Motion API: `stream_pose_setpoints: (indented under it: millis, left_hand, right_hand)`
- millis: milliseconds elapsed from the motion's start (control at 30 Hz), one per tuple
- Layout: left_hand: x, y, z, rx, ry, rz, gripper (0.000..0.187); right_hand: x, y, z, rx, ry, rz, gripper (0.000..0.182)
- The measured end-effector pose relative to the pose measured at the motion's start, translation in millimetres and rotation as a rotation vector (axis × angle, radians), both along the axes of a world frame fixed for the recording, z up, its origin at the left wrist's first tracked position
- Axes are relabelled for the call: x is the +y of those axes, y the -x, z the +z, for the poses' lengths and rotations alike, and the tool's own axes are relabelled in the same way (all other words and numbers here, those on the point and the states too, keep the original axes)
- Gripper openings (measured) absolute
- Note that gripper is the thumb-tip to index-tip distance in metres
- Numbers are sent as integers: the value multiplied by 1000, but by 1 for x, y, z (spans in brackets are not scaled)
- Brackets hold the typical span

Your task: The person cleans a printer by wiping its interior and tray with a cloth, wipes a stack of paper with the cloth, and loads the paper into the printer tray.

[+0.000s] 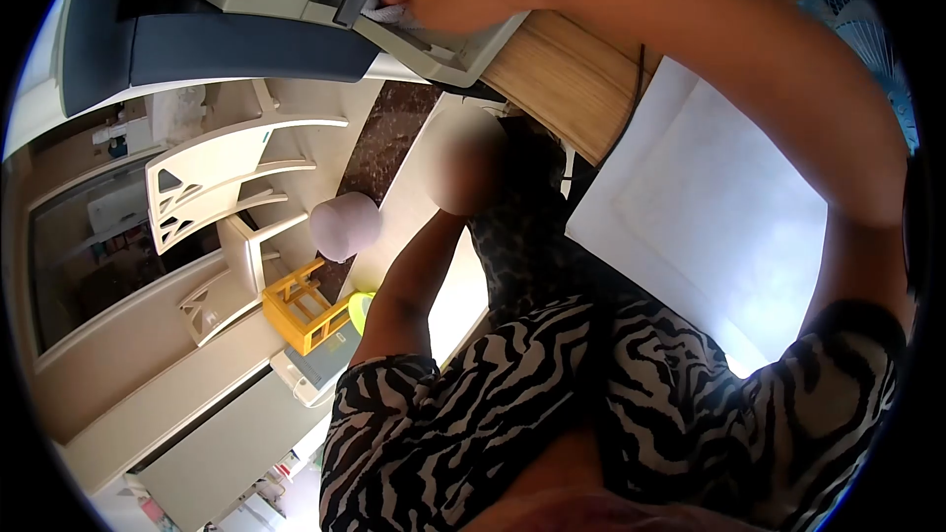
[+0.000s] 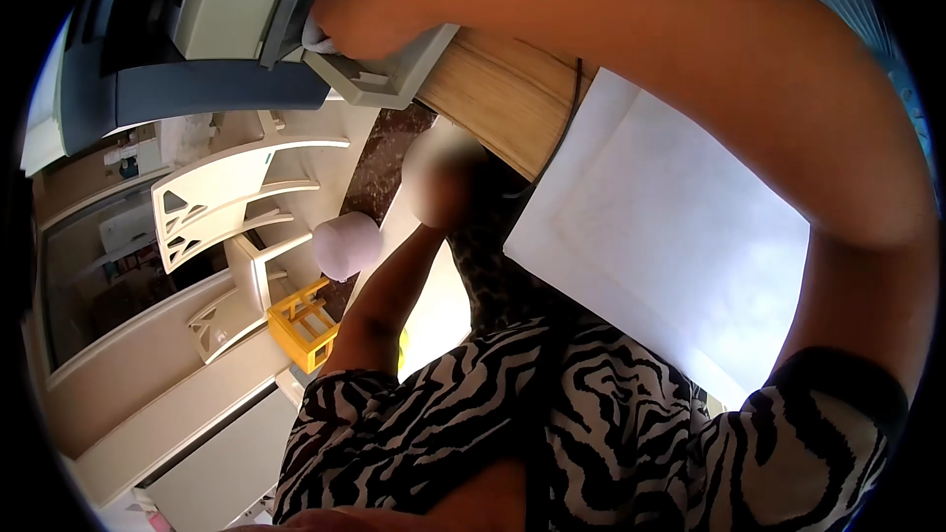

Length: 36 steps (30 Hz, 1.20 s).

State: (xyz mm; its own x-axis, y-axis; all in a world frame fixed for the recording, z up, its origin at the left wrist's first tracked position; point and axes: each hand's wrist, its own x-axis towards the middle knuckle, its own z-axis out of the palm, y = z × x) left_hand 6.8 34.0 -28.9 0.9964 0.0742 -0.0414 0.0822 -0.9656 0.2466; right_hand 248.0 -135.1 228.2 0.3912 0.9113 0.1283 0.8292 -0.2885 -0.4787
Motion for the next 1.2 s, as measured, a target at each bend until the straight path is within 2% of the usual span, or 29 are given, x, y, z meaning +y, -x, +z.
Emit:
stream_pose_setpoints:
  millis: [33,133,233,333,433,533,733,933,1033,1133,1200]
  left_hand:
    - [-2,1,3,-2,-15,-23,30]
    - [5,6,-9,-91,-81,-183,28]
    - [14,11,-24,-215,-158,-357,26]
    - [18,12,-31,-276,-184,-425,24]
    - [17,10,-33,-305,-195,-457,23]
    - [17,7,-34,-319,-204,-483,21]
    - [21,11,-33,-322,-205,-485,22]
    - [13,10,-18,-289,-217,-485,24]
    - [15,11,-20,-273,-217,-476,24]
    - [23,16,-31,-293,-243,-482,25]
    - [28,18,-40,-316,-267,-482,25]
  right_hand:
    - [-3,-2,1,-15,34,32,13]
    - [-34,14,13,78,-110,-70,14]
    - [-20,1,9,93,83,43,16]
    - [-17,9,-10,-63,-186,-55,18]
    - [-11,15,-4,-101,-64,-158,20]
    - [-14,21,9,35,-50,-139,16]
    - [-21,13,6,78,-65,26,10]
    - [-39,9,1,-79,31,123,12]
    - [-71,27,33,175,40,62,15]
    - [-77,24,38,149,63,119,15]
    - [-89,19,51,220,137,124,16]
